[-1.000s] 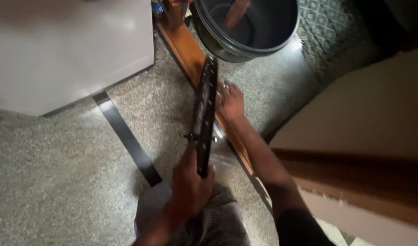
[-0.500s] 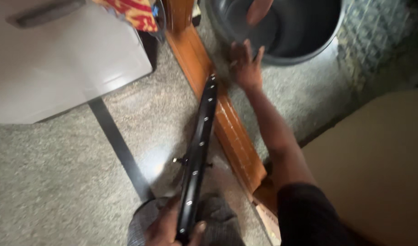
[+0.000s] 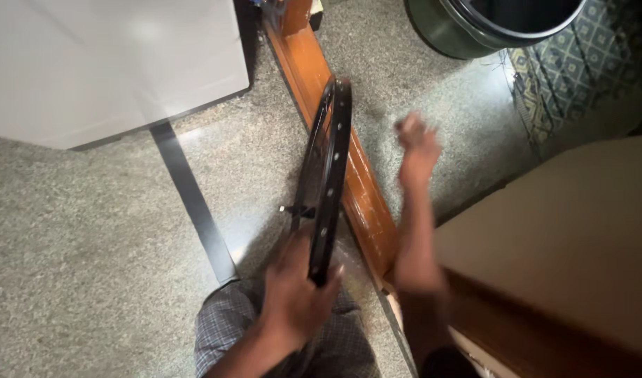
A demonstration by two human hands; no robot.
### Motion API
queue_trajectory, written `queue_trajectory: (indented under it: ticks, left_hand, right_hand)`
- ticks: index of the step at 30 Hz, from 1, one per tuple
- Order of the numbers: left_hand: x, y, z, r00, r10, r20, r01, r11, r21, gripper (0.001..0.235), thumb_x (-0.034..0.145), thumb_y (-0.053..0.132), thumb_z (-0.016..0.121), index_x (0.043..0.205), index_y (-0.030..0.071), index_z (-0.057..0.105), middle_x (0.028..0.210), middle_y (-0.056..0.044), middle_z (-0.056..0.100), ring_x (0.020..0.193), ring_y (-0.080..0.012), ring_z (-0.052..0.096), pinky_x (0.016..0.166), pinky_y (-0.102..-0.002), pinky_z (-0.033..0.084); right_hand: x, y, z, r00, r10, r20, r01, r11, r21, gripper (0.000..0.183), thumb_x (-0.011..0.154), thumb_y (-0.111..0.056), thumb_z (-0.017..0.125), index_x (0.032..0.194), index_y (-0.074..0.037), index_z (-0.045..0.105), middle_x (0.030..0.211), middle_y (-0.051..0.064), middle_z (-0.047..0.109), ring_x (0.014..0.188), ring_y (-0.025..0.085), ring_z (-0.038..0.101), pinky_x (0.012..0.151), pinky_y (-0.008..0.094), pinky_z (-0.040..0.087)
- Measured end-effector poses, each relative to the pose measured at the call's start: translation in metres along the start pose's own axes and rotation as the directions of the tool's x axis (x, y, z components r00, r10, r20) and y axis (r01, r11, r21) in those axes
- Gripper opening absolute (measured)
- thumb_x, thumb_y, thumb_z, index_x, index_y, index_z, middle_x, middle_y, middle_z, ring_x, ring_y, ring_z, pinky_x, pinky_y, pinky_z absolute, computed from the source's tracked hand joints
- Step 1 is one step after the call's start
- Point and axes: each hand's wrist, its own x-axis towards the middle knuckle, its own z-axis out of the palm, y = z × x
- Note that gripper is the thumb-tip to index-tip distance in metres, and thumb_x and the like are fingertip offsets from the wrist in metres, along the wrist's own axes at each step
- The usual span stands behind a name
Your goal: The person sits on the floor and uses a spoke wrench to tighten the spokes of a bicycle wheel. They then spin the wheel to check its alignment and trueness, repeating the process of tightening and spinning.
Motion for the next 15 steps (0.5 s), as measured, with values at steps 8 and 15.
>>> queue_trajectory:
  ticks: [8,15]
  left_hand:
    - [-0.063,-0.044,0.024,0.822,0.512,-0.249,-0.516,0.855,0.055,0.038,0.084,0.008,0.077,0.119,0.002,0.063,0.103,-0.020,0.068,0.093,-0.0416,0.070,0.078,-0.046,0.057]
    - [-0.160,-0.103,0.040,0.762,0.558,-0.328,-0.609,0.789,-0.074,0.046,0.084,0.018,0.078,0.124,0.002,0.061,0.093,-0.013,0.067,0.076,-0.0261,0.067,0.068,-0.039,0.057]
  right_hand:
    - [-0.318,-0.113,-0.007,0.984,0.152,0.096,-0.178,0.882,0.437,0.024,0.104,-0.017,0.053,0.115,0.000,0.066,0.100,0.004,0.073,0.090,0.013,0.068,0.076,0.029,0.056]
    - [-0.441,-0.205,-0.102,0.991,-0.019,0.133,-0.094,0.614,0.784,0.034,0.110,-0.019,0.044,0.123,0.004,0.065,0.112,0.007,0.068,0.103,0.015,0.063,0.092,0.030,0.051]
